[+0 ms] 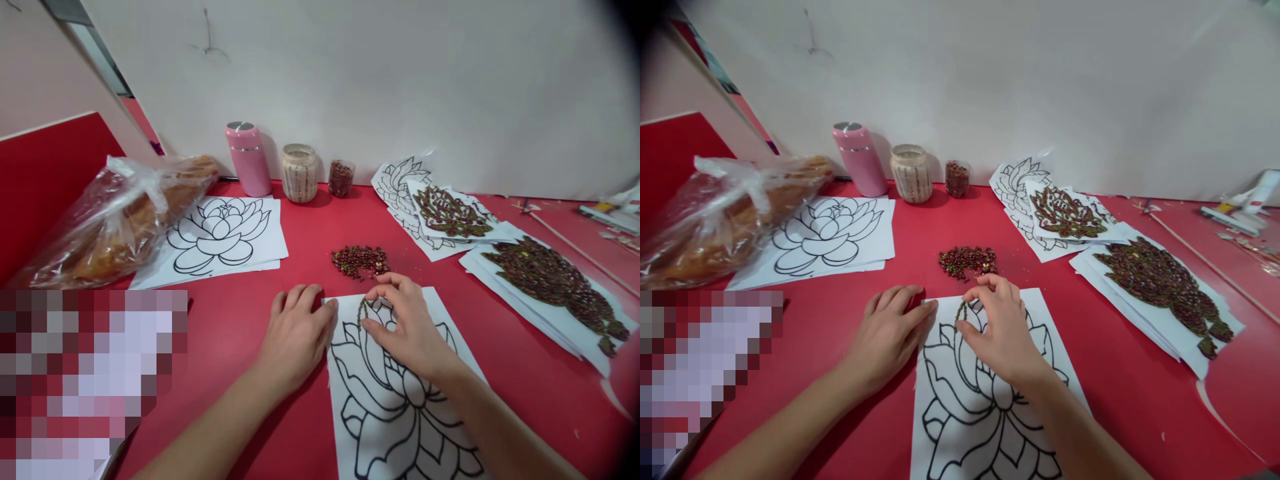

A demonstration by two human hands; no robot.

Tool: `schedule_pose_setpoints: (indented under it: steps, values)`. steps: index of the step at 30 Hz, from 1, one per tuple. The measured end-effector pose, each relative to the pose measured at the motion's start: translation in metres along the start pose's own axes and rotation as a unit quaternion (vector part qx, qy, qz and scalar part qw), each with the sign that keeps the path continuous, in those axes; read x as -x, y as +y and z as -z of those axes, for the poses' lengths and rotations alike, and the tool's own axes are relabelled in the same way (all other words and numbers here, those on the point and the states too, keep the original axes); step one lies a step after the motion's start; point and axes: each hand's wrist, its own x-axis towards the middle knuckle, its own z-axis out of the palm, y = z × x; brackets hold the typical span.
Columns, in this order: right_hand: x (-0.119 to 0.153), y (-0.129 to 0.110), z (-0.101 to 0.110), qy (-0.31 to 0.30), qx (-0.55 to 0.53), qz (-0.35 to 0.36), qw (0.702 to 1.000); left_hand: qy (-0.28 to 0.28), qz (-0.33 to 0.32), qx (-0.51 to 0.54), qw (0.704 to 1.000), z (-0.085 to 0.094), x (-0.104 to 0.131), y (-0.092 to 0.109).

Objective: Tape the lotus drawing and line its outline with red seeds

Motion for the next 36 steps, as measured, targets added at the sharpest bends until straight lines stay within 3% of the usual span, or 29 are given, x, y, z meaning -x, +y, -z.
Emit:
schedule_pose_setpoints:
  steps: [17, 22, 25, 28, 32, 36]
  values:
    - [-0.002, -0.005, -0.009, -0.003, 0.062, -0.007, 0.998, -0.001, -0.004, -0.014, 1.0, -0.002, 0.0, -0.001]
    - [-0.004, 0.013, 0.016, 0.067, -0.001, 0.0, 0.998, 0.001, -0.004, -0.006, 1.0, -0.002, 0.0, -0.002]
    - [0.013, 0.041, 0.042, 0.054, -0.035, -0.039, 0.997, 0.0, -0.004, -0.005, 1.0, -0.003, 0.001, -0.003]
    - [0.047, 0.07, 0.055, 0.021, 0.034, -0.056, 0.998, 0.002, -0.003, -0.006, 1.0, -0.004, 0.001, -0.004]
    - [0.09, 0.088, 0.046, 0.053, 0.131, -0.032, 0.989, 0.017, 0.01, -0.005, 1.0, -0.004, 0.003, -0.005]
    - [0.099, 0.08, 0.032, 0.096, 0.126, -0.024, 0.987, 0.036, 0.018, 0.02, 0.999, -0.004, 0.004, -0.005]
